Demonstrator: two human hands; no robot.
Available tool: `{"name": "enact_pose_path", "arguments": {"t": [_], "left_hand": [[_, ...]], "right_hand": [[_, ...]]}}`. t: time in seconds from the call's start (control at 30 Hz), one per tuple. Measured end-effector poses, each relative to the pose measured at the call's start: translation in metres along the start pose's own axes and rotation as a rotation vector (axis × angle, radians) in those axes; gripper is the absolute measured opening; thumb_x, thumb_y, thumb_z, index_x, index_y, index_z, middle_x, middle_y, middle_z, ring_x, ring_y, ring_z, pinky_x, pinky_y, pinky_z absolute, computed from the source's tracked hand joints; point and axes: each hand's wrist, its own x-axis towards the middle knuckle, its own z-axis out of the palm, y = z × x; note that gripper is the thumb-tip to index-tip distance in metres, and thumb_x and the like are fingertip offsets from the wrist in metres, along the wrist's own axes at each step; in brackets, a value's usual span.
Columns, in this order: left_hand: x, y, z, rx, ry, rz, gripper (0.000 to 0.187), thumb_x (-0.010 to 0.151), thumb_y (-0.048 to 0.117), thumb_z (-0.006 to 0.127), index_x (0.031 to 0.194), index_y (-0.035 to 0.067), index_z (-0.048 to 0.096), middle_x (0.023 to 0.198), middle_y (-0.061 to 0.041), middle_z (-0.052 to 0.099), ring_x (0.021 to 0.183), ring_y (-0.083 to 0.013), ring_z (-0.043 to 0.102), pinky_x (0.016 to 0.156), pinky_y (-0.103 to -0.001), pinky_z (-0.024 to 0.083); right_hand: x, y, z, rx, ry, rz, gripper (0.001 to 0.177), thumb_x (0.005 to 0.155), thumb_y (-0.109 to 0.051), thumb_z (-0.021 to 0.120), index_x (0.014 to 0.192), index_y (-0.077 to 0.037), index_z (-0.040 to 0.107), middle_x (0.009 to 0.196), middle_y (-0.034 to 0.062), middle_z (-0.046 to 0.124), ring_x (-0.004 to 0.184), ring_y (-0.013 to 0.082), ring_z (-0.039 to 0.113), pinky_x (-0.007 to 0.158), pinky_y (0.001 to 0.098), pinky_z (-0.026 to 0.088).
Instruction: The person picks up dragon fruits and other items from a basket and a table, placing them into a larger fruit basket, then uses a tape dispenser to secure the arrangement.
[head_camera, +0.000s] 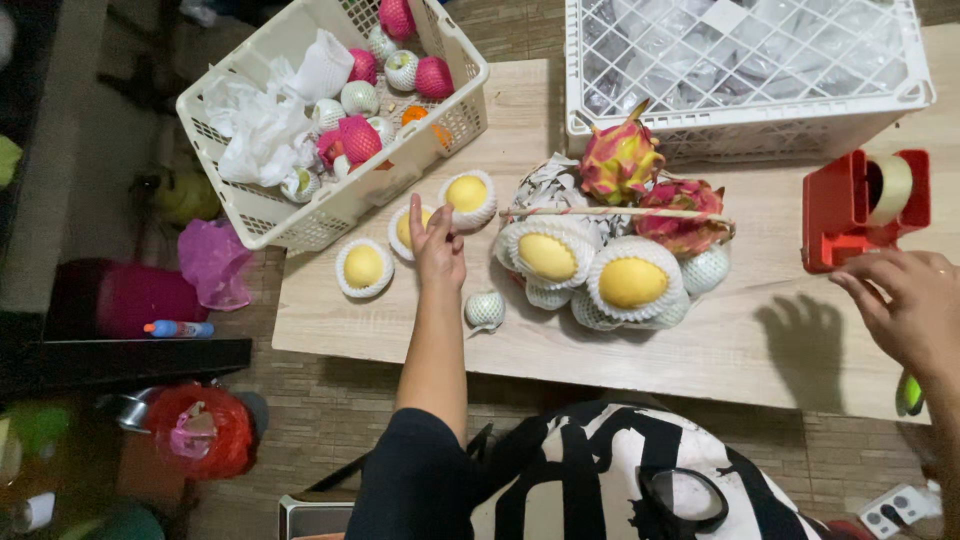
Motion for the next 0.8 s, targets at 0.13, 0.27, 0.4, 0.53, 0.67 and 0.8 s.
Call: {"name": "enact_pose_path", "arguments": {"t": [0.13,0.27,0.4,0.53,0.67,0.8], "left_hand": [[0.02,-0.024,0.031,0.097,-0.015,-0.015,0.091,0.081,0.007,0.081,0.158,0.02,0.036,0.092,-0.002,0.065,0.064,-0.0039,0.057,0.039,-0.014,0.032],[0.014,-0.031,0.064,0.171,-0.102,-0.056,0.089,0.081,0.007,0.08,0.158,0.023,0.038,0.091,-0.003,0.064,0.062,-0.0119,0.066,0.033,-0.018,0.035],[0.025,-0.048,0.064,0.294,-0.232,0.034,0.08,0.086,0.006,0.078,0.156,0.018,0.043,0.086,-0.004,0.071,0.06,-0.0128,0.066,0.043,-0.022,0.045],[0.017,-0.041,0.068,0.339,-0.297,-0.051,0.069,0.086,0.003,0.078,0.149,0.012,0.051,0.084,-0.005,0.07,0.064,-0.005,0.058,0.037,-0.018,0.047],[0.018,-0.044,0.066,0.475,-0.341,0.0,0.065,0.086,0.005,0.08,0.146,0.012,0.055,0.088,-0.008,0.074,0.056,-0.0036,0.052,0.045,-0.019,0.045],[0.02,-0.046,0.064,0.516,-0.39,0.088,0.062,0.086,0.0,0.079,0.143,0.012,0.057,0.102,-0.016,0.077,0.064,-0.0047,0.064,0.045,-0.018,0.048]], "right_hand": [[0.06,-0.007,0.014,-0.102,-0.149,0.041,0.022,0.111,-0.051,0.061,0.115,-0.035,0.075,0.125,-0.0122,0.076,0.118,0.03,0.066,0.1,0.045,0.042],[0.108,-0.019,0.039,0.06,-0.152,-0.05,0.017,0.111,-0.043,0.064,0.116,-0.031,0.075,0.122,-0.0071,0.077,0.114,0.0288,0.066,0.1,0.0459,0.041],[0.137,-0.036,0.052,0.134,-0.217,-0.067,0.019,0.11,-0.043,0.062,0.116,-0.03,0.074,0.12,-0.0047,0.076,0.114,0.0311,0.063,0.096,0.0488,0.039],[0.152,-0.041,0.07,0.225,-0.261,-0.16,0.018,0.107,-0.042,0.061,0.115,-0.032,0.073,0.116,-0.01,0.075,0.115,0.0268,0.064,0.1,0.0482,0.039],[0.147,-0.043,0.088,0.216,-0.252,-0.202,0.02,0.101,-0.037,0.066,0.117,-0.027,0.074,0.119,-0.0058,0.074,0.109,0.029,0.063,0.095,0.0474,0.039],[0.138,-0.036,0.106,0.422,-0.218,-0.153,0.016,0.096,-0.024,0.076,0.11,-0.016,0.078,0.102,0.0043,0.072,0.096,0.0315,0.062,0.093,0.0439,0.047]]}}
